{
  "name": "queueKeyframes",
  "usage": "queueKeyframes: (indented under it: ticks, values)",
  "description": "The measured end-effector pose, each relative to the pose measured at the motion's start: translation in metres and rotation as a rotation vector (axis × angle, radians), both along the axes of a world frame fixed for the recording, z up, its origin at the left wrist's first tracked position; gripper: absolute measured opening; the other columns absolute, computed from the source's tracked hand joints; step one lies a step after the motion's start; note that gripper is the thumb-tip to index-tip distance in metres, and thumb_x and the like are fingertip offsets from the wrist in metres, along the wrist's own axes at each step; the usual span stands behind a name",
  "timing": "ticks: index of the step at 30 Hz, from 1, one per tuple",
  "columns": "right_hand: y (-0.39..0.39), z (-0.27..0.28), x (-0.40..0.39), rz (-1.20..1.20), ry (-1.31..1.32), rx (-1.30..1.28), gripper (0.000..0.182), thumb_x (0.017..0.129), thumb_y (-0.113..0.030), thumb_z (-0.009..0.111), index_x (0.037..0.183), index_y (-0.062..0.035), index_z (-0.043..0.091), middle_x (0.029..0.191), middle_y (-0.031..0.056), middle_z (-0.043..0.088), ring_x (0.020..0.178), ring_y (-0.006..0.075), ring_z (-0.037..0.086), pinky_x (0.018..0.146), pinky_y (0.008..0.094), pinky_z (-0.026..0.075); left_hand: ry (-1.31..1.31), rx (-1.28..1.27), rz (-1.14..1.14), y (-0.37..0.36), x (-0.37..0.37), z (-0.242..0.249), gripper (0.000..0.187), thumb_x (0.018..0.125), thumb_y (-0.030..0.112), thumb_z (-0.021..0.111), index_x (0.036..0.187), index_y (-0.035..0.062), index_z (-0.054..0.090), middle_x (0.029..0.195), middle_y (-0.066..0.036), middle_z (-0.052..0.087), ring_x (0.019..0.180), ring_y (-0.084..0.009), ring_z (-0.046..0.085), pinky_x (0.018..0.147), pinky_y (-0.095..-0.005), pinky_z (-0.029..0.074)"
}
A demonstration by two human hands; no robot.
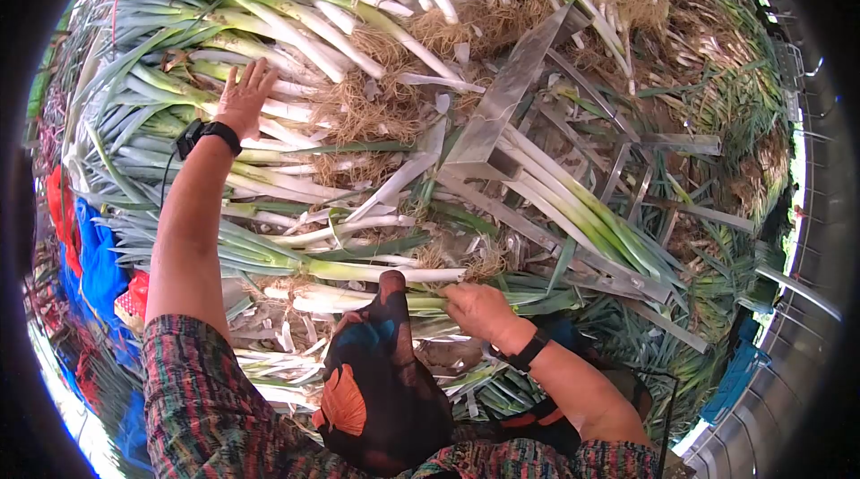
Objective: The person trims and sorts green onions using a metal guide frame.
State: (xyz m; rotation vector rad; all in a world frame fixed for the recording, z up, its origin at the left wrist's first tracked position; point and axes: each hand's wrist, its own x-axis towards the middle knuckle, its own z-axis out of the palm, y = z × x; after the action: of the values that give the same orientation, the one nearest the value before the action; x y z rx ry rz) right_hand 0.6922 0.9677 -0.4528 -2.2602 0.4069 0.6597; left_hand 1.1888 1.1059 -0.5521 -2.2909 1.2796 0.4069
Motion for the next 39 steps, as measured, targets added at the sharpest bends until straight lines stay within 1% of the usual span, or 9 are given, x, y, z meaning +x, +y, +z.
queueKeyframes:
  ticks: [4, 11, 12, 15, 25, 27, 29, 35, 39]
  values:
    - [-0.006, -0.002, -0.007, 0.069, 0.071, 0.017, 0.024, 0.089, -0.023, 0.059, 0.109, -0.0116, 0.064, 0.095, 0.0131, 0.067, 0.088, 0.035, 0.065, 0.077, 0.0467, 0.052, 0.016, -0.365, -0.157, 0.02, 0.003, -0.013, 0.055, 0.068, 0.009, 0.067, 0.12, 0.0064, 0.052, 0.12, -0.012, 0.056, 0.119, -0.0299, 0.051, 0.112, -0.0434, 0.03]
    - [-0.013, -0.011, -0.01, -0.006, 0.122, 0.041, 0.026, 0.089, -0.025, 0.057, 0.111, -0.0121, 0.063, 0.098, 0.0135, 0.068, 0.09, 0.0369, 0.065, 0.082, 0.0484, 0.051, 0.022, -0.044, -0.345, 0.078, -0.075, -0.011, 0.058, 0.071, 0.032, 0.06, 0.125, 0.0104, 0.056, 0.099, -0.008, 0.056, 0.105, -0.0263, 0.053, 0.101, -0.0488, 0.036]
    - [-0.013, -0.013, -0.009, -0.007, 0.123, 0.051, 0.026, 0.089, -0.025, 0.057, 0.111, -0.012, 0.063, 0.098, 0.0138, 0.068, 0.091, 0.0372, 0.065, 0.082, 0.0487, 0.051, -0.028, -0.446, -0.49, 0.112, -0.099, -0.035, 0.04, 0.066, 0.027, 0.062, 0.103, 0.0126, 0.057, 0.091, -0.006, 0.052, 0.095, -0.0245, 0.052, 0.094, -0.0419, 0.038]
    - [-0.01, -0.016, -0.007, 0.031, 0.116, 0.059, 0.025, 0.089, -0.025, 0.057, 0.11, -0.0115, 0.063, 0.096, 0.0145, 0.068, 0.09, 0.0376, 0.065, 0.081, 0.049, 0.05, 0.152, -0.408, -0.253, 0.153, -0.179, -0.024, 0.023, 0.071, 0.015, 0.058, 0.093, 0.0137, 0.052, 0.086, -0.007, 0.049, 0.089, -0.026, 0.051, 0.092, -0.0424, 0.038]
    - [-0.002, -0.021, -0.001, 0.053, 0.069, 0.058, 0.022, 0.09, -0.025, 0.056, 0.106, -0.01, 0.061, 0.096, 0.015, 0.067, 0.091, 0.0377, 0.064, 0.079, 0.0487, 0.051, 0.189, -0.51, 0.214, 0.149, -0.261, 0.023, 0.025, 0.071, 0.007, 0.061, 0.096, 0.01, 0.055, 0.088, -0.008, 0.053, 0.086, -0.0278, 0.051, 0.084, -0.0442, 0.038]
    - [-0.003, -0.026, -0.001, 0.022, 0.051, 0.073, 0.022, 0.09, -0.024, 0.057, 0.107, -0.0103, 0.062, 0.095, 0.0149, 0.066, 0.091, 0.0373, 0.064, 0.079, 0.0481, 0.051, 0.281, -0.488, 0.187, 0.153, -0.239, -0.011, 0.059, 0.057, 0.04, 0.084, 0.098, 0.0095, 0.054, 0.094, -0.01, 0.055, 0.093, -0.0291, 0.053, 0.087, -0.0446, 0.038]
    - [-0.005, -0.025, 0.0, -0.006, 0.056, 0.078, 0.022, 0.09, -0.024, 0.058, 0.107, -0.0106, 0.063, 0.095, 0.0147, 0.066, 0.091, 0.0369, 0.064, 0.079, 0.0474, 0.052, 0.451, -0.498, 0.136, 0.145, -0.216, -0.014, 0.064, 0.057, 0.041, 0.085, 0.102, 0.0093, 0.054, 0.096, -0.01, 0.055, 0.094, -0.03, 0.053, 0.09, -0.0453, 0.038]
    - [-0.004, -0.026, -0.001, -0.019, 0.055, 0.042, 0.022, 0.089, -0.023, 0.059, 0.108, -0.0114, 0.064, 0.095, 0.0135, 0.066, 0.09, 0.0357, 0.064, 0.079, 0.0461, 0.052, 0.609, -0.231, -0.155, 0.127, -0.246, 0.002, 0.078, 0.067, 0.057, 0.078, 0.124, 0.0118, 0.051, 0.104, -0.01, 0.054, 0.106, -0.0286, 0.054, 0.094, -0.0437, 0.039]
    - [-0.009, -0.021, 0.002, -0.046, 0.021, 0.067, 0.023, 0.09, -0.024, 0.059, 0.109, -0.0118, 0.064, 0.098, 0.0128, 0.067, 0.091, 0.035, 0.065, 0.079, 0.0457, 0.052, 0.775, -0.69, 0.034, 0.088, -0.209, -0.014, 0.055, 0.078, 0.047, 0.076, 0.113, 0.0076, 0.061, 0.096, -0.012, 0.061, 0.093, -0.0296, 0.06, 0.082, -0.0452, 0.047]
